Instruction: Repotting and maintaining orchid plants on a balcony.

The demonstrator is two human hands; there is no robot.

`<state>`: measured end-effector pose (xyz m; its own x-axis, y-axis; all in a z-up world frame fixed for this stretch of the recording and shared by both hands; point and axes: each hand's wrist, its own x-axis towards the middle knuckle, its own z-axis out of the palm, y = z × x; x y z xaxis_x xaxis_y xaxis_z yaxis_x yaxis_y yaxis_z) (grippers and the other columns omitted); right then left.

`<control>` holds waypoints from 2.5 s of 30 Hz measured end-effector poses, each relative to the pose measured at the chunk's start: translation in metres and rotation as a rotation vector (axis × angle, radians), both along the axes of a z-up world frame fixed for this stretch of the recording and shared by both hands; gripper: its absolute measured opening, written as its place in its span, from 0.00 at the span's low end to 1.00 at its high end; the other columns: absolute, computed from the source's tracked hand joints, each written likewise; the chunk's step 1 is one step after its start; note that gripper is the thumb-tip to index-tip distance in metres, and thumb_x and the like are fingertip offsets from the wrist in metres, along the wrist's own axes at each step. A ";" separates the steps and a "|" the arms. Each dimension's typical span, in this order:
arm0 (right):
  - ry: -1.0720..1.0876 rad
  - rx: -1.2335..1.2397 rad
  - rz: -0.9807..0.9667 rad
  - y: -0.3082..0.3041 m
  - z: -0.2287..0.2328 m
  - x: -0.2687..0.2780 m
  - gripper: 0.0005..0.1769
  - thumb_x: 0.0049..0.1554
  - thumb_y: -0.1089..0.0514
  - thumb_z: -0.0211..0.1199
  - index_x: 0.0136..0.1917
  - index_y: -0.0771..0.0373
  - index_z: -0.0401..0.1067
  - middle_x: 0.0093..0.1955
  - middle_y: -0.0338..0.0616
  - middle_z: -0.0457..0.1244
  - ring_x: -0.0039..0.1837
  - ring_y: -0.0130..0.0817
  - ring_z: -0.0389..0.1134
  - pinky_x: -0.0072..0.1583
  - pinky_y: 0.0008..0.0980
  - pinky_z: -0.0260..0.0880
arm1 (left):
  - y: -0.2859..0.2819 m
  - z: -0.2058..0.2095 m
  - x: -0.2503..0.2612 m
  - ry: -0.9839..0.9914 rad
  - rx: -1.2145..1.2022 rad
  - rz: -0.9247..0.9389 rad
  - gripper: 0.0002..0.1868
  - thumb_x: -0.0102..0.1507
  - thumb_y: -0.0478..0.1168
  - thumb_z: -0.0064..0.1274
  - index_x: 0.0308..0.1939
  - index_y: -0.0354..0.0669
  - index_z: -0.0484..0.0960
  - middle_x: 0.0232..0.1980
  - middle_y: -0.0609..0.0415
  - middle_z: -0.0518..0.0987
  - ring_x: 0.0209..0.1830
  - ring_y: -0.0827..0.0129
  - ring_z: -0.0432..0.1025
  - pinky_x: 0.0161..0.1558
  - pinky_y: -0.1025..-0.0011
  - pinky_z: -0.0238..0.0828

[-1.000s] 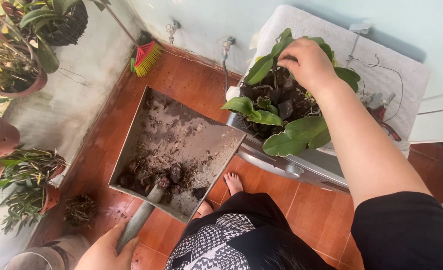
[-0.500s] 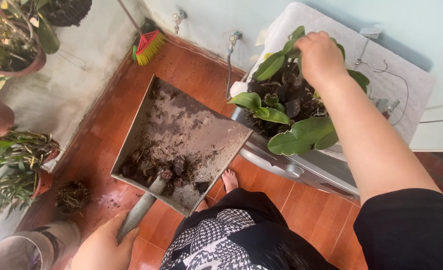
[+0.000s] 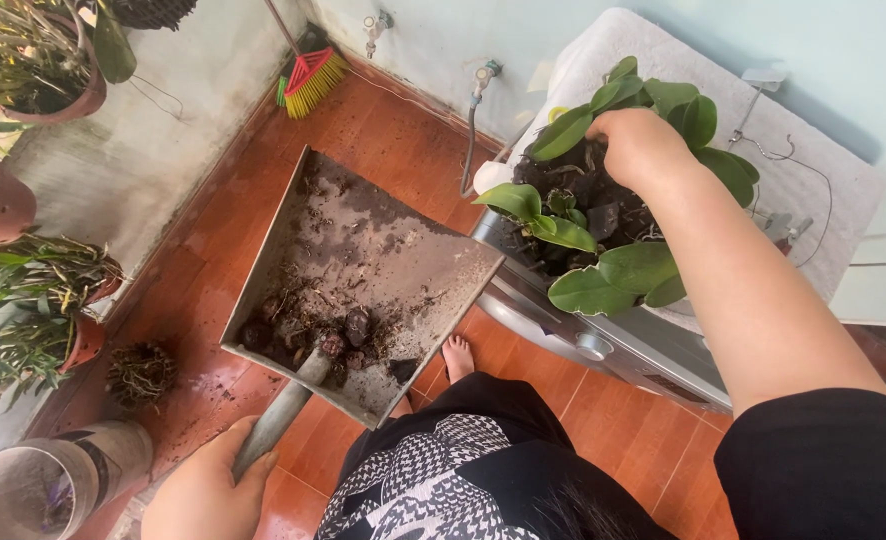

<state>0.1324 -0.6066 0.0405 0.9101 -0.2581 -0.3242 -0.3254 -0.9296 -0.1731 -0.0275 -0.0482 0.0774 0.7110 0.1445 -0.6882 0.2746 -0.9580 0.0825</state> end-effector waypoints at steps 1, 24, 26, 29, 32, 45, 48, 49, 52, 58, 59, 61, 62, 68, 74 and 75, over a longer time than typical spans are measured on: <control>-0.001 0.000 0.001 -0.004 -0.008 0.003 0.33 0.55 0.75 0.54 0.70 0.54 0.72 0.65 0.52 0.66 0.62 0.52 0.68 0.61 0.46 0.70 | -0.001 0.001 0.000 -0.001 0.000 0.001 0.32 0.60 0.52 0.59 0.69 0.61 0.74 0.57 0.55 0.84 0.60 0.65 0.79 0.64 0.66 0.73; -0.386 -0.083 0.002 -0.012 -0.002 -0.017 0.13 0.59 0.70 0.57 0.55 0.68 0.78 0.60 0.62 0.66 0.59 0.58 0.68 0.62 0.47 0.69 | 0.003 -0.013 0.004 0.010 -0.056 -0.030 0.33 0.60 0.51 0.59 0.70 0.57 0.74 0.58 0.52 0.84 0.61 0.63 0.79 0.63 0.66 0.74; -0.341 -0.044 -0.006 -0.008 -0.005 -0.013 0.14 0.60 0.70 0.56 0.57 0.66 0.78 0.61 0.60 0.67 0.61 0.57 0.68 0.63 0.46 0.68 | 0.001 -0.012 0.002 -0.004 -0.051 -0.020 0.33 0.59 0.51 0.59 0.69 0.57 0.74 0.58 0.52 0.84 0.61 0.64 0.79 0.64 0.66 0.73; -0.196 0.009 -0.023 0.001 -0.012 -0.013 0.19 0.59 0.70 0.56 0.61 0.62 0.77 0.62 0.57 0.66 0.63 0.56 0.68 0.65 0.46 0.68 | 0.000 -0.007 -0.001 -0.008 -0.026 -0.005 0.33 0.59 0.52 0.59 0.69 0.58 0.74 0.59 0.54 0.84 0.62 0.64 0.78 0.64 0.66 0.73; -0.041 -0.034 -0.012 0.014 -0.009 -0.014 0.25 0.56 0.71 0.55 0.64 0.58 0.76 0.67 0.54 0.62 0.63 0.55 0.67 0.64 0.47 0.68 | 0.000 -0.006 -0.001 0.011 -0.009 0.017 0.32 0.60 0.52 0.58 0.69 0.60 0.74 0.60 0.55 0.84 0.63 0.66 0.78 0.65 0.67 0.73; 0.224 -0.355 0.071 0.010 -0.048 -0.019 0.26 0.57 0.65 0.56 0.68 0.71 0.70 0.80 0.75 0.44 0.62 0.59 0.70 0.55 0.46 0.76 | 0.003 -0.007 -0.003 0.046 0.011 0.059 0.34 0.60 0.53 0.60 0.71 0.61 0.72 0.60 0.55 0.83 0.63 0.67 0.78 0.66 0.67 0.72; 0.362 -0.460 0.174 0.006 -0.055 -0.017 0.23 0.57 0.65 0.58 0.65 0.71 0.74 0.79 0.73 0.48 0.73 0.58 0.59 0.56 0.46 0.77 | 0.005 -0.010 -0.004 0.048 0.021 0.031 0.34 0.60 0.54 0.59 0.71 0.62 0.72 0.60 0.56 0.83 0.63 0.68 0.78 0.66 0.67 0.71; 0.363 -0.460 0.173 0.015 -0.040 -0.017 0.23 0.57 0.65 0.58 0.65 0.71 0.74 0.79 0.73 0.48 0.73 0.58 0.59 0.56 0.46 0.77 | 0.007 -0.013 -0.004 0.048 0.020 0.030 0.34 0.60 0.54 0.59 0.71 0.62 0.72 0.60 0.56 0.83 0.63 0.68 0.78 0.66 0.67 0.71; 0.438 -0.475 0.151 0.033 -0.008 -0.015 0.24 0.57 0.66 0.59 0.66 0.73 0.72 0.81 0.69 0.43 0.71 0.57 0.61 0.54 0.45 0.78 | 0.009 -0.017 -0.004 0.033 0.009 0.013 0.34 0.60 0.54 0.59 0.71 0.61 0.72 0.61 0.56 0.83 0.63 0.68 0.77 0.66 0.67 0.71; 0.169 -0.314 0.006 0.004 -0.052 -0.022 0.26 0.59 0.70 0.54 0.71 0.78 0.65 0.83 0.67 0.43 0.63 0.59 0.70 0.56 0.46 0.76 | 0.006 -0.010 -0.001 0.044 0.031 0.029 0.34 0.60 0.54 0.59 0.71 0.61 0.72 0.61 0.57 0.83 0.63 0.68 0.77 0.66 0.68 0.71; 0.137 -0.292 0.008 0.003 -0.055 -0.023 0.27 0.60 0.69 0.53 0.72 0.77 0.65 0.81 0.67 0.47 0.66 0.59 0.69 0.59 0.46 0.75 | 0.006 -0.009 -0.001 0.017 0.021 0.013 0.34 0.60 0.54 0.59 0.70 0.61 0.72 0.61 0.56 0.83 0.63 0.67 0.77 0.65 0.67 0.72; 0.106 -0.272 0.004 0.000 -0.058 -0.023 0.27 0.61 0.69 0.52 0.73 0.76 0.64 0.80 0.66 0.51 0.69 0.59 0.67 0.62 0.46 0.74 | 0.005 -0.009 -0.001 -0.011 0.010 -0.009 0.34 0.60 0.54 0.59 0.70 0.60 0.73 0.60 0.56 0.83 0.63 0.67 0.77 0.64 0.67 0.72; 0.122 -0.236 -0.002 -0.002 -0.060 -0.021 0.30 0.59 0.70 0.52 0.75 0.74 0.60 0.81 0.64 0.50 0.71 0.58 0.65 0.64 0.47 0.72 | 0.004 -0.008 0.001 -0.001 0.008 -0.001 0.34 0.60 0.54 0.59 0.70 0.61 0.73 0.59 0.56 0.84 0.62 0.67 0.78 0.64 0.67 0.73; 0.226 -0.205 -0.010 -0.003 -0.057 -0.005 0.41 0.55 0.71 0.51 0.81 0.68 0.48 0.84 0.57 0.42 0.76 0.53 0.57 0.69 0.45 0.65 | 0.000 -0.008 0.000 0.000 0.014 -0.003 0.33 0.59 0.54 0.59 0.69 0.62 0.74 0.58 0.57 0.84 0.61 0.67 0.79 0.64 0.67 0.73; 0.315 -0.246 -0.001 -0.013 -0.068 0.003 0.43 0.55 0.71 0.51 0.82 0.62 0.48 0.86 0.49 0.41 0.77 0.51 0.58 0.70 0.46 0.66 | -0.002 -0.007 -0.001 -0.065 -0.005 -0.047 0.32 0.59 0.54 0.59 0.68 0.60 0.75 0.59 0.56 0.83 0.61 0.64 0.77 0.62 0.65 0.73; 0.307 -0.252 0.011 -0.015 -0.071 0.004 0.42 0.56 0.72 0.50 0.82 0.61 0.48 0.86 0.48 0.41 0.76 0.51 0.58 0.69 0.46 0.66 | -0.004 -0.004 -0.001 -0.066 -0.003 -0.042 0.32 0.58 0.55 0.59 0.68 0.60 0.74 0.59 0.56 0.83 0.61 0.63 0.77 0.61 0.64 0.73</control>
<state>0.1360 -0.6216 -0.0304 0.7840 -0.3551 -0.5092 -0.3160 -0.9343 0.1650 -0.0281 -0.0520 0.0729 0.7599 0.1116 -0.6403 0.2284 -0.9682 0.1023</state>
